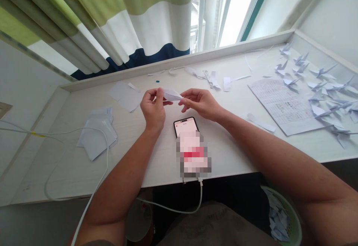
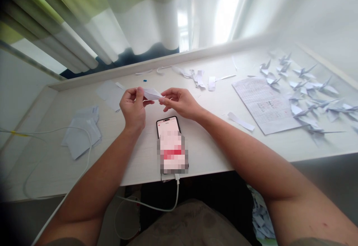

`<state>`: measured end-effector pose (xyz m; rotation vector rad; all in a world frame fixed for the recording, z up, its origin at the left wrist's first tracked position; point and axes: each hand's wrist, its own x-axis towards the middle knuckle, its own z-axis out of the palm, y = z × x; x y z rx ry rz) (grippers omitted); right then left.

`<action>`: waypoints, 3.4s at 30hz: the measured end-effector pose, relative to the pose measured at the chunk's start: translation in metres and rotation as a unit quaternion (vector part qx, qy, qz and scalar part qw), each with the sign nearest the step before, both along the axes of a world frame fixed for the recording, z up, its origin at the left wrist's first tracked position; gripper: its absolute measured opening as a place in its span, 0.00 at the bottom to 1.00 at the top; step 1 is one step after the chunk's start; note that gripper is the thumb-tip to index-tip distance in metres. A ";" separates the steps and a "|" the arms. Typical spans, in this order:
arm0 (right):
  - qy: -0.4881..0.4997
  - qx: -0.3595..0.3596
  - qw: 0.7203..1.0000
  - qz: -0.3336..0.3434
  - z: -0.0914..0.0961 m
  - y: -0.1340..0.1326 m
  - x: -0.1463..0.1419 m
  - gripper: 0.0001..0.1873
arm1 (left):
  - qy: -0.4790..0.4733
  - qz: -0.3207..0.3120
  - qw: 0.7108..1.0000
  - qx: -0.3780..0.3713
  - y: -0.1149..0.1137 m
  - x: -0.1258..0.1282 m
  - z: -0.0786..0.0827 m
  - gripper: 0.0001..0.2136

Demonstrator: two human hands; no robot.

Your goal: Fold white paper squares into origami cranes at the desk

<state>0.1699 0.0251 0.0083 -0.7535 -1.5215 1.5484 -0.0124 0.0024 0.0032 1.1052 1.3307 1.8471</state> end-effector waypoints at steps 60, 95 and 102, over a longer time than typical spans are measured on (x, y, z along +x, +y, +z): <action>0.043 0.025 0.993 -0.109 0.010 -0.001 0.002 0.27 | -0.041 -0.338 0.924 -0.173 -0.020 0.011 0.013 0.24; -0.021 0.094 0.987 -0.129 0.007 -0.006 -0.004 0.26 | 0.019 -0.339 0.934 -0.114 -0.013 0.007 0.010 0.22; -0.077 0.072 0.993 -0.060 0.002 0.006 0.004 0.24 | 0.104 -0.374 0.910 -0.149 -0.010 -0.009 0.010 0.24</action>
